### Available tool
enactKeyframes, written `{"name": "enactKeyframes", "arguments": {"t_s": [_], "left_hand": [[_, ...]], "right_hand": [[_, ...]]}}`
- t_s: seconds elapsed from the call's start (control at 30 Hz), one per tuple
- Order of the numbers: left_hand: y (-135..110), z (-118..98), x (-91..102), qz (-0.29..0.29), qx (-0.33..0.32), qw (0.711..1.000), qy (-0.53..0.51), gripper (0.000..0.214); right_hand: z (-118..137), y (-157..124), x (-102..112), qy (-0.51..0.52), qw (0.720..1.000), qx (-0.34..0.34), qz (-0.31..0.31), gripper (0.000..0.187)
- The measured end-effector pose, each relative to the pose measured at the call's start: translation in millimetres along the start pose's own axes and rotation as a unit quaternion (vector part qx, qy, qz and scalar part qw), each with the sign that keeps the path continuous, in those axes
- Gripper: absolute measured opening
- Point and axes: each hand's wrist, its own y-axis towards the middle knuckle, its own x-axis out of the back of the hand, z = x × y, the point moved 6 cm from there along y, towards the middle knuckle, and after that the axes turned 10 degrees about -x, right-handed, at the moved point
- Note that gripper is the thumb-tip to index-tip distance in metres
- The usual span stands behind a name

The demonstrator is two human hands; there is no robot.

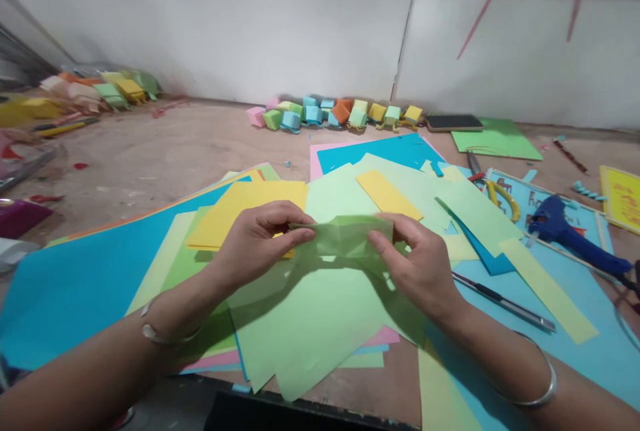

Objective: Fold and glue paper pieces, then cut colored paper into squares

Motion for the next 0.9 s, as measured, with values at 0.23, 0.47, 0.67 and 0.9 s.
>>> {"name": "enactKeyframes", "arguments": {"t_s": [0.23,0.47,0.67,0.9], "left_hand": [[-2.9,9.6,-6.1,0.052,0.103,0.993,-0.034,0.018],[-4.1,8.7,-7.1,0.08,0.107,0.991,0.029,0.019],[-5.6,5.4,-8.0,0.099,0.047,0.99,0.094,0.018],[-11.9,8.1,-23.5,0.168,-0.038,0.959,0.226,0.026]], "right_hand": [[-3.1,-1.8,-1.2,-0.033,0.999,-0.01,0.015,0.019],[1.5,-0.3,-3.9,-0.084,0.996,0.0,0.031,0.026],[-2.7,4.3,-9.3,-0.155,0.987,0.026,0.037,0.037],[-17.2,7.1,-21.4,-0.232,0.969,0.032,0.076,0.046]]}}
